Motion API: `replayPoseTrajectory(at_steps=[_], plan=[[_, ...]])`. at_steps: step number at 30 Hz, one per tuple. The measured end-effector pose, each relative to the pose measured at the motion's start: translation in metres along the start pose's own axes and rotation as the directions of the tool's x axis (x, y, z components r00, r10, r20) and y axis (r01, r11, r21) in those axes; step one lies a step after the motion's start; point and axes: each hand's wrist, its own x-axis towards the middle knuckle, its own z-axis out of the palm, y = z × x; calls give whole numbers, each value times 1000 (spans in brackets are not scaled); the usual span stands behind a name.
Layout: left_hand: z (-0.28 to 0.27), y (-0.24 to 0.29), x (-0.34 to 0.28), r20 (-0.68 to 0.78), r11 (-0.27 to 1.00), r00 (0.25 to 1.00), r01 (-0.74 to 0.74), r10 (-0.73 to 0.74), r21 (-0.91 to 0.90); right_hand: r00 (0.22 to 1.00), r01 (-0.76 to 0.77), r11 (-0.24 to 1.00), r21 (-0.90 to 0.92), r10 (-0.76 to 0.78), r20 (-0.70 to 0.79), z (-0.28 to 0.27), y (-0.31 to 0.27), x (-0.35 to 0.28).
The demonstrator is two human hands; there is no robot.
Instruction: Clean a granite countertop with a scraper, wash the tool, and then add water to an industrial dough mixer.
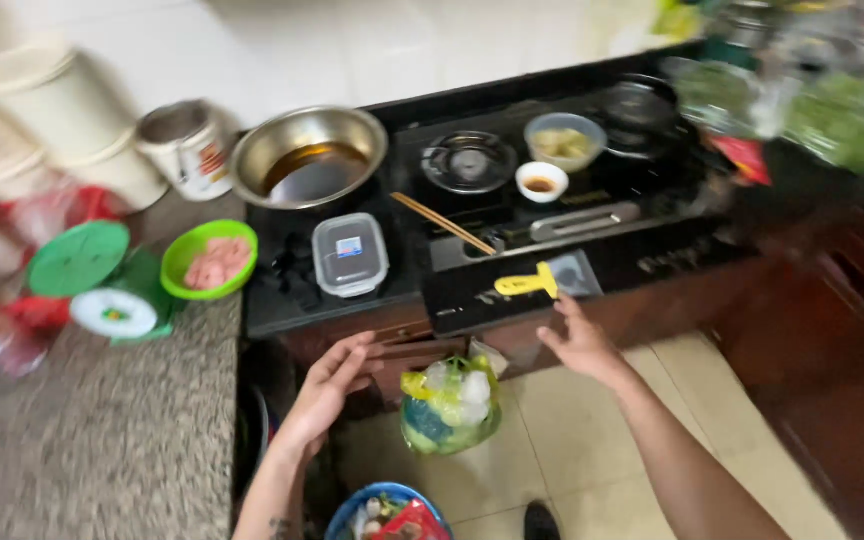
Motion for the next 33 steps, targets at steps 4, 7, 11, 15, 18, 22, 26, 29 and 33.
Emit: replayPoseTrajectory(at_steps=[4,7,11,15,18,22,26,29,33], plan=[[13,-8,-12,-169,1000,985,21,-20,6,946,303,953,22,-303,111,41,56,117],[31,-4,-40,-300,993,952,93,-66,76,950,224,880,-418,-102,294,41,49,157],[44,-16,-79,-533,980,828,200,-175,-11,895,431,698,-572,-247,372,47,56,183],[38,-43,-113,-617,989,777,151,-121,-4,820,556,453,-697,-437,370,53,64,191],[27,-63,-134,-693,994,713,84,-106,-65,735,627,349,-697,-563,379,55,62,180],[39,-37,-166,-755,977,621,156,-209,-142,717,676,230,-700,-423,554,66,25,146],[26,-78,-202,-757,988,635,109,-154,-110,521,834,271,-480,-672,527,109,-36,79],[11,-99,-243,-765,994,637,99,-91,-36,316,948,259,-184,-823,471,150,-122,4],[-27,-137,-310,-737,985,659,-41,152,166,61,980,128,154,-925,376,191,-254,-133]])
